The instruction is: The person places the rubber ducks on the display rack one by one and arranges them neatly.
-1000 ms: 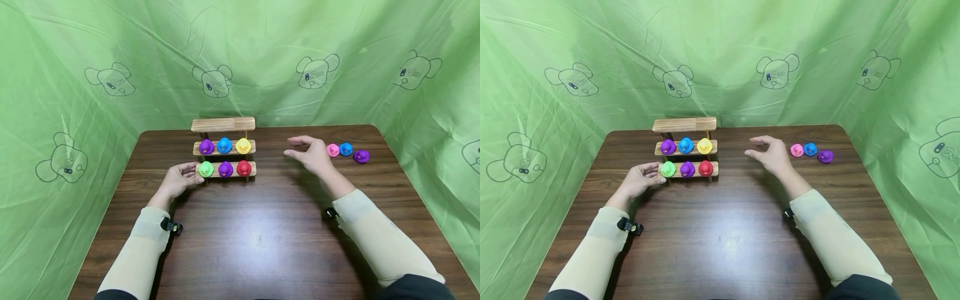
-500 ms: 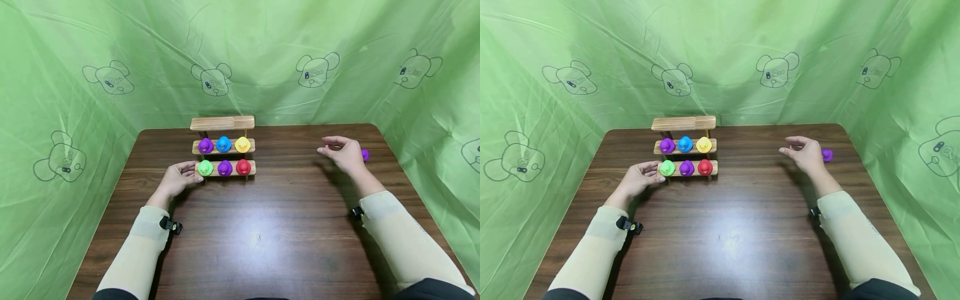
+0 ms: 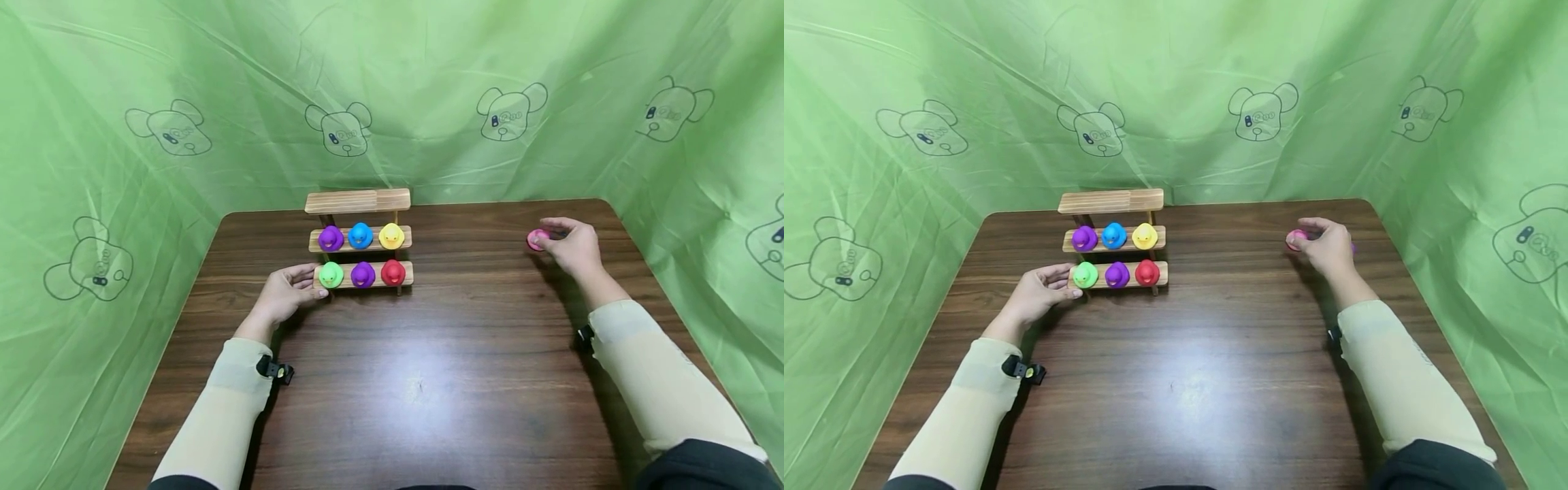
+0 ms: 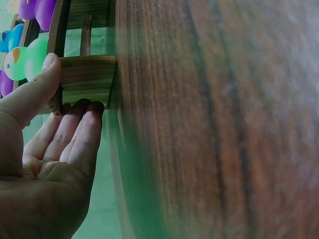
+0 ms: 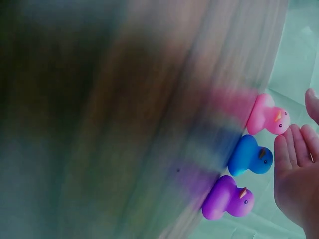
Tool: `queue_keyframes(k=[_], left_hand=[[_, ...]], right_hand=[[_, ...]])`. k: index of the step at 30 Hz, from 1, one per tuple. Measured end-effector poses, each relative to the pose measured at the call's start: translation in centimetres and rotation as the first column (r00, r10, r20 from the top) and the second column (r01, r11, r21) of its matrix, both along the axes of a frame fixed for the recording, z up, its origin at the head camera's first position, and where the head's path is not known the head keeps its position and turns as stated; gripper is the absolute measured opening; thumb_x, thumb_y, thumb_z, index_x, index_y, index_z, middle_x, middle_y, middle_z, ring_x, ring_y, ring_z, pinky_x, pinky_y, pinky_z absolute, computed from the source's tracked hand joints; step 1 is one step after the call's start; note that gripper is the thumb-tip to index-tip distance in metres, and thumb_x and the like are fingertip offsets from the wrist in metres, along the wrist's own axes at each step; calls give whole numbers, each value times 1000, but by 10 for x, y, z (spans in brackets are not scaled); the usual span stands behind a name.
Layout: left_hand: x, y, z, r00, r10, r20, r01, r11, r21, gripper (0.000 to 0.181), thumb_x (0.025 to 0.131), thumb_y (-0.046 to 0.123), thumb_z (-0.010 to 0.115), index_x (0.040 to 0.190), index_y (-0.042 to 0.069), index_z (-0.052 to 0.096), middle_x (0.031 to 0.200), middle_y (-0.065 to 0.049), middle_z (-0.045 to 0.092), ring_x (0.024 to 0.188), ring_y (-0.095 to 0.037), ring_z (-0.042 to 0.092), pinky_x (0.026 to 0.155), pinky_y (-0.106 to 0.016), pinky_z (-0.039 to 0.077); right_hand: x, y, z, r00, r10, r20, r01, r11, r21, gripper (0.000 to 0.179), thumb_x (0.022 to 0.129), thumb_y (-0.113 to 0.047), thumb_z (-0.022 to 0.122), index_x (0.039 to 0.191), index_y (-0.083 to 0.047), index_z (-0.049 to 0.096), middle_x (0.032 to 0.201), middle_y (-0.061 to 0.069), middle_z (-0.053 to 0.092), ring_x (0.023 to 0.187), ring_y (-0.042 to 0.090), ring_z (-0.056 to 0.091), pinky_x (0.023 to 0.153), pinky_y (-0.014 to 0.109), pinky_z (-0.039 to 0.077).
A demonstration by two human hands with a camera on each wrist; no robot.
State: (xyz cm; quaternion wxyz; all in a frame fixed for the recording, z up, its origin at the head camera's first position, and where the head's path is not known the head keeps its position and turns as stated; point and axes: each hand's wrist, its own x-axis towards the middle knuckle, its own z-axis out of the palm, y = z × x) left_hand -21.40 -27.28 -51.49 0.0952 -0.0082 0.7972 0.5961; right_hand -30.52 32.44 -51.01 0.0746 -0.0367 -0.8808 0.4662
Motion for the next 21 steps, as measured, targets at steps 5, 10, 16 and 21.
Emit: queue_keyframes(k=[5, 10, 16, 21], left_hand=[[0, 0, 1, 1000, 0, 4, 0, 1000, 9, 73, 86, 8, 89, 150, -1, 54, 145, -25, 58, 133, -36, 57, 96, -16, 53], [0, -1, 1, 1000, -2, 0, 2, 1000, 11, 73, 86, 7, 88, 150, -2, 54, 146, -25, 58, 133, -36, 57, 97, -16, 53], [-1, -1, -1, 1000, 1, -4, -1, 1000, 13, 72, 86, 6, 88, 149, -2, 54, 145, -26, 58, 132, -37, 58, 96, -17, 53], [-1, -1, -2, 1000, -4, 0, 4, 1000, 22, 73, 87, 3, 86, 150, -4, 52, 146, -28, 57, 133, -39, 56, 95, -15, 53]], right_hand=[[-3, 2, -2, 995, 10, 97, -13, 999, 33, 54, 89, -26, 88, 137, -7, 69, 129, 19, 71, 118, 28, 66, 72, 7, 51], [-4, 0, -2, 993, 11, 120, -21, 996, 86, 48, 90, -18, 85, 135, -8, 70, 126, 19, 72, 105, 19, 66, 69, 10, 51], [-3, -3, -4, 997, 30, 78, -37, 995, 96, 40, 89, -10, 85, 127, -6, 74, 115, 23, 74, 71, 7, 68, 58, 22, 59], [0, -3, -5, 998, 29, 47, -35, 989, 144, 36, 88, -14, 87, 123, -7, 77, 116, 20, 75, 86, 6, 66, 62, 13, 54]])
